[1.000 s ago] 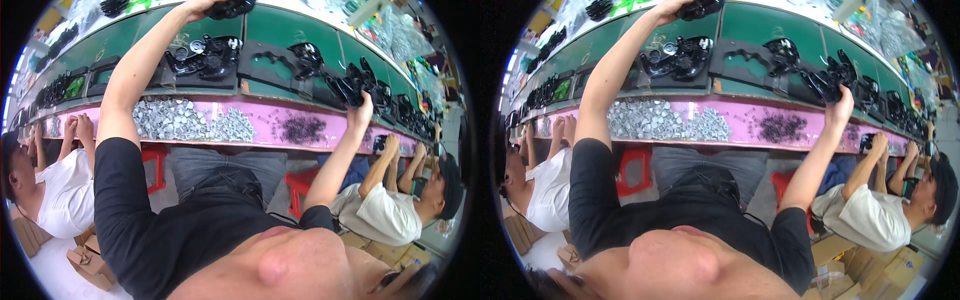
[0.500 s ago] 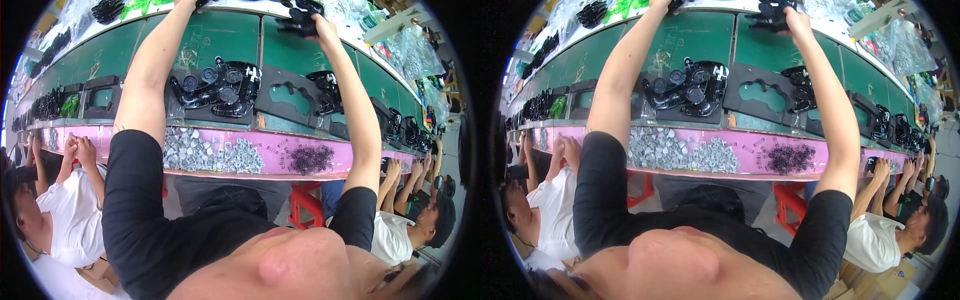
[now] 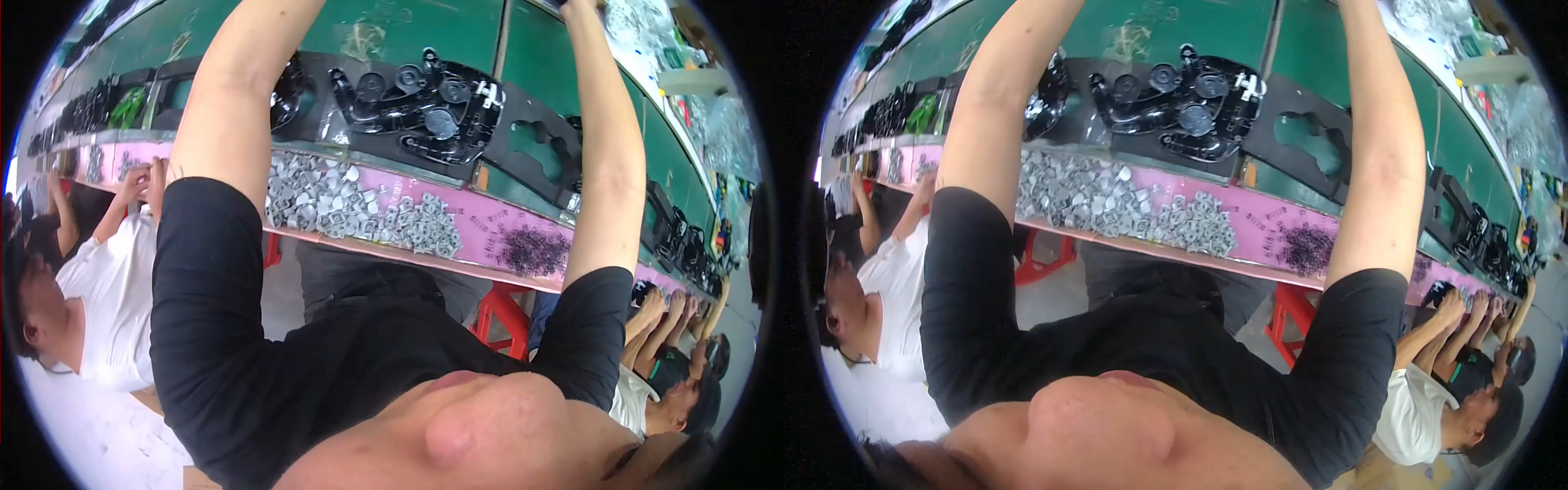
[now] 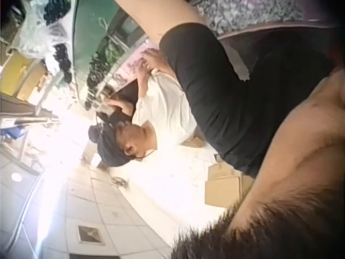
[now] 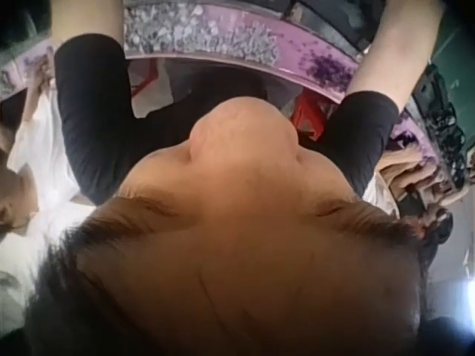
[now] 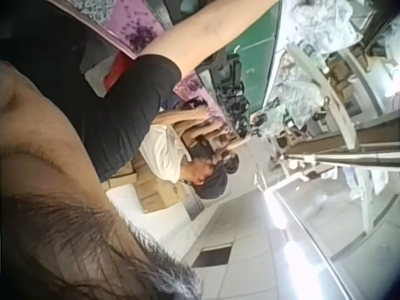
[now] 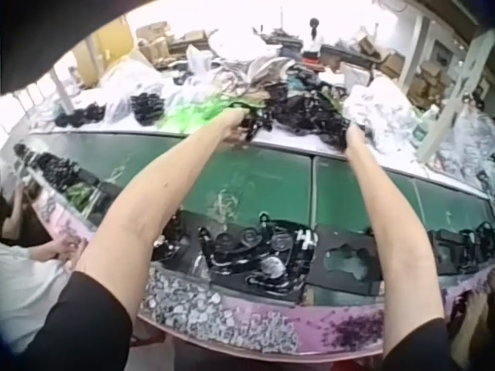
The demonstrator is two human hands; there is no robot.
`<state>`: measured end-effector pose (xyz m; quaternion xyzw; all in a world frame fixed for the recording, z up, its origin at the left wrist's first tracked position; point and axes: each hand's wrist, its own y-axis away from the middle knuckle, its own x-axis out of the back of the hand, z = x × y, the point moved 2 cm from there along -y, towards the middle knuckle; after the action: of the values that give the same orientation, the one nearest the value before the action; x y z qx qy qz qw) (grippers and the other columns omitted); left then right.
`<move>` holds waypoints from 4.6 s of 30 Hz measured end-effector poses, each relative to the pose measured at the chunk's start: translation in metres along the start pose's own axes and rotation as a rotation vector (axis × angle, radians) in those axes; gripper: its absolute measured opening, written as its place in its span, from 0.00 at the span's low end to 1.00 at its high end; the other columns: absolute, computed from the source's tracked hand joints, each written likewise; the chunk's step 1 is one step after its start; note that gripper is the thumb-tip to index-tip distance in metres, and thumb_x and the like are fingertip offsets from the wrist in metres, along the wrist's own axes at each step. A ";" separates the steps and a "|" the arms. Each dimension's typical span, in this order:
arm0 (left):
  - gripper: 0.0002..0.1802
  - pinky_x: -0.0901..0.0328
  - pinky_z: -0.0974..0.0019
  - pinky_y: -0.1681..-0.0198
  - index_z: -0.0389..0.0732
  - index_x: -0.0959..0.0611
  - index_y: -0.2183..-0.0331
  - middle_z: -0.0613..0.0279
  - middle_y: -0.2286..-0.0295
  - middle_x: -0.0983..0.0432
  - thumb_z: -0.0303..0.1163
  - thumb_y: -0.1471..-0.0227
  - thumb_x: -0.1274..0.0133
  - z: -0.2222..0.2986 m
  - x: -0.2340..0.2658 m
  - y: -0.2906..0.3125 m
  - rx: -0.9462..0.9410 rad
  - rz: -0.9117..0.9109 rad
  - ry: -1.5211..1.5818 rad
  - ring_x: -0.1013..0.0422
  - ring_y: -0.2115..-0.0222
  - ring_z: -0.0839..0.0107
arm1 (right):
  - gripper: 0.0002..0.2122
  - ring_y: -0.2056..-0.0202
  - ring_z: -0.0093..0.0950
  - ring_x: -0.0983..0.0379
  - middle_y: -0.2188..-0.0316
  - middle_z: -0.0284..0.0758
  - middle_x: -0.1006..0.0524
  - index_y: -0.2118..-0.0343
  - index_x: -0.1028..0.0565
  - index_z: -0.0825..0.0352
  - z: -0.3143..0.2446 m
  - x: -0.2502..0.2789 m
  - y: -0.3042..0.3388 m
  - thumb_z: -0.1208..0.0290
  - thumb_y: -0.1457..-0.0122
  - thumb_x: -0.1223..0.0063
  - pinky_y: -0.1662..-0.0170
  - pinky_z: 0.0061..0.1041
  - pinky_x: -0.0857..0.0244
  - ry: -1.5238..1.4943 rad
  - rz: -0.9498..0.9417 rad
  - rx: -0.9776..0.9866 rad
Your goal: Assembling internal components into game controller housings on an assembly line.
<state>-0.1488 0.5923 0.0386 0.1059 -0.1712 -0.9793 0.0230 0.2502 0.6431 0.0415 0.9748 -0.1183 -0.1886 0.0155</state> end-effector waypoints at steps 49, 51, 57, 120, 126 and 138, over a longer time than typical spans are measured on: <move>0.10 0.28 0.55 0.62 0.40 0.16 0.59 0.57 0.61 0.19 0.34 0.41 0.40 -0.268 -0.099 0.455 -0.798 -0.204 -1.063 0.21 0.64 0.54 | 0.11 0.60 0.37 0.21 0.63 0.36 0.20 0.58 0.18 0.66 0.059 0.174 0.545 0.75 0.44 0.38 0.56 0.35 0.25 1.569 -0.483 0.598; 0.10 0.29 0.59 0.64 0.41 0.16 0.57 0.59 0.62 0.19 0.31 0.41 0.40 -0.266 -0.097 0.468 -0.749 -0.176 -0.967 0.22 0.66 0.59 | 0.12 0.63 0.34 0.20 0.64 0.35 0.19 0.55 0.18 0.67 0.052 0.172 0.553 0.76 0.43 0.38 0.58 0.32 0.25 1.513 -0.405 0.579; 0.16 0.32 0.73 0.68 0.41 0.16 0.50 0.65 0.65 0.19 0.25 0.41 0.39 -0.257 -0.111 0.493 -0.533 -0.170 -0.512 0.27 0.71 0.79 | 0.19 0.68 0.19 0.24 0.63 0.35 0.17 0.42 0.24 0.70 0.047 0.151 0.571 0.78 0.36 0.41 0.65 0.19 0.30 0.216 -0.332 -0.177; 0.15 0.29 0.77 0.71 0.32 0.16 0.49 0.61 0.63 0.19 0.20 0.37 0.44 -0.266 -0.021 0.569 -0.268 -0.054 -0.088 0.25 0.70 0.80 | 0.13 0.56 0.36 0.23 0.59 0.39 0.22 0.49 0.21 0.69 0.088 0.049 0.581 0.76 0.36 0.46 0.51 0.35 0.29 1.141 -0.554 0.486; 0.15 0.29 0.76 0.71 0.32 0.16 0.49 0.60 0.62 0.18 0.20 0.37 0.44 -0.262 0.002 0.574 -0.315 0.031 -0.110 0.24 0.69 0.79 | 0.13 0.51 0.41 0.25 0.58 0.40 0.22 0.54 0.18 0.69 0.109 0.029 0.559 0.76 0.42 0.41 0.47 0.39 0.31 1.403 -0.789 0.646; 0.15 0.29 0.77 0.72 0.33 0.15 0.50 0.60 0.62 0.18 0.21 0.38 0.42 -0.260 -0.003 0.569 -0.346 0.053 -0.113 0.23 0.69 0.79 | 0.09 0.54 0.39 0.24 0.64 0.41 0.20 0.59 0.17 0.67 0.129 0.018 0.558 0.75 0.43 0.40 0.50 0.39 0.32 1.525 -0.925 0.862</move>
<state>-0.0847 -0.0283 -0.0066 0.0408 -0.0040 -0.9975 0.0570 0.0926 0.0986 -0.0432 0.7077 0.2573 0.5610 -0.3439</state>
